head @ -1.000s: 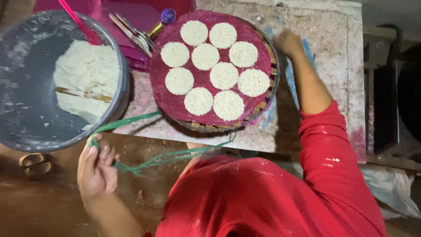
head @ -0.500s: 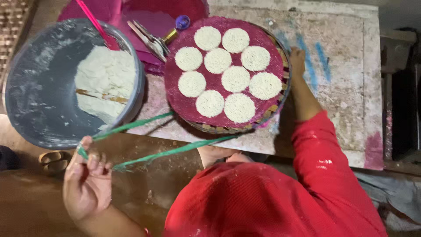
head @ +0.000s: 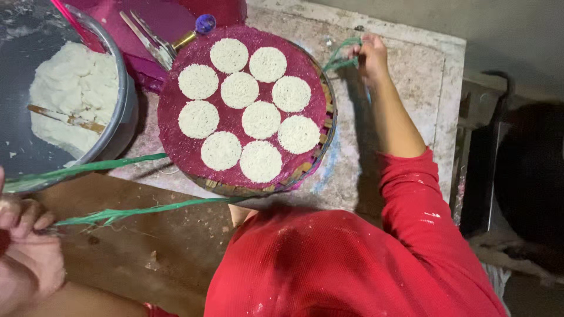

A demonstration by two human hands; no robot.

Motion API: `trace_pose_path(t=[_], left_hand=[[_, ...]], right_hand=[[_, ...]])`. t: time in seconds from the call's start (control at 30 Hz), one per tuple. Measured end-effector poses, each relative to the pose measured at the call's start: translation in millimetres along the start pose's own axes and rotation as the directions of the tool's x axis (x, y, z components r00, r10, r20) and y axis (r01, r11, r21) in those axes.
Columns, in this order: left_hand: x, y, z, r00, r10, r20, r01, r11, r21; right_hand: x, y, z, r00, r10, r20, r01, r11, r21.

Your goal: The person presses dough with a wooden hand press to form round patterned discs, transfers the formed discs onto round magenta trays, and reloads the press with more dough from a large basin, repeating the cycle. They also handle a woven bamboo lid and a small ring cutter while arranging the discs.

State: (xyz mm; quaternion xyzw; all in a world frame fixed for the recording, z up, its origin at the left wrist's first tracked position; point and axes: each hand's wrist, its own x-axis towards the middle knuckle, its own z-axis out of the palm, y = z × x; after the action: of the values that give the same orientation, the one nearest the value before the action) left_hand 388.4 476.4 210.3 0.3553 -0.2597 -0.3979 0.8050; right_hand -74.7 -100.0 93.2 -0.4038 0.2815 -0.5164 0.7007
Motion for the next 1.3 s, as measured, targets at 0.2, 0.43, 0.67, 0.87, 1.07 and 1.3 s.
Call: trace_pose_path(t=[0.2, 0.43, 0.67, 0.87, 1.07, 1.3], left_hand=[[19, 3, 55, 0.998, 0.025, 0.049, -0.031, 0.992, 0.121], [43, 22, 95, 0.984, -0.027, 0.179, -0.004, 0.985, 0.172], [31, 33, 85, 0.976, -0.099, 0.193, 0.071, 0.987, 0.145], [28, 37, 100, 0.958, -0.131, 0.254, 0.126, 0.991, 0.034], [41, 37, 137, 0.924, -0.145, 0.355, 0.167, 0.985, -0.032], [53, 30, 167, 0.848, -0.215, 0.485, 0.281, 0.957, -0.067]], right_hand=[[26, -37, 70, 0.875, 0.063, 0.481, 0.053, 0.973, -0.223], [24, -48, 101, 0.936, 0.043, 0.35, 0.335, -0.419, -0.844], [8, -46, 118, 0.962, -0.265, 0.069, 0.002, -0.246, -0.969], [-19, -42, 148, 0.991, 0.109, 0.074, -0.038, 0.774, -0.632], [-51, -69, 160, 0.91, 0.353, 0.219, -0.24, 0.876, -0.418], [-65, -61, 187, 0.988, 0.151, 0.027, -0.101, 0.774, -0.625]])
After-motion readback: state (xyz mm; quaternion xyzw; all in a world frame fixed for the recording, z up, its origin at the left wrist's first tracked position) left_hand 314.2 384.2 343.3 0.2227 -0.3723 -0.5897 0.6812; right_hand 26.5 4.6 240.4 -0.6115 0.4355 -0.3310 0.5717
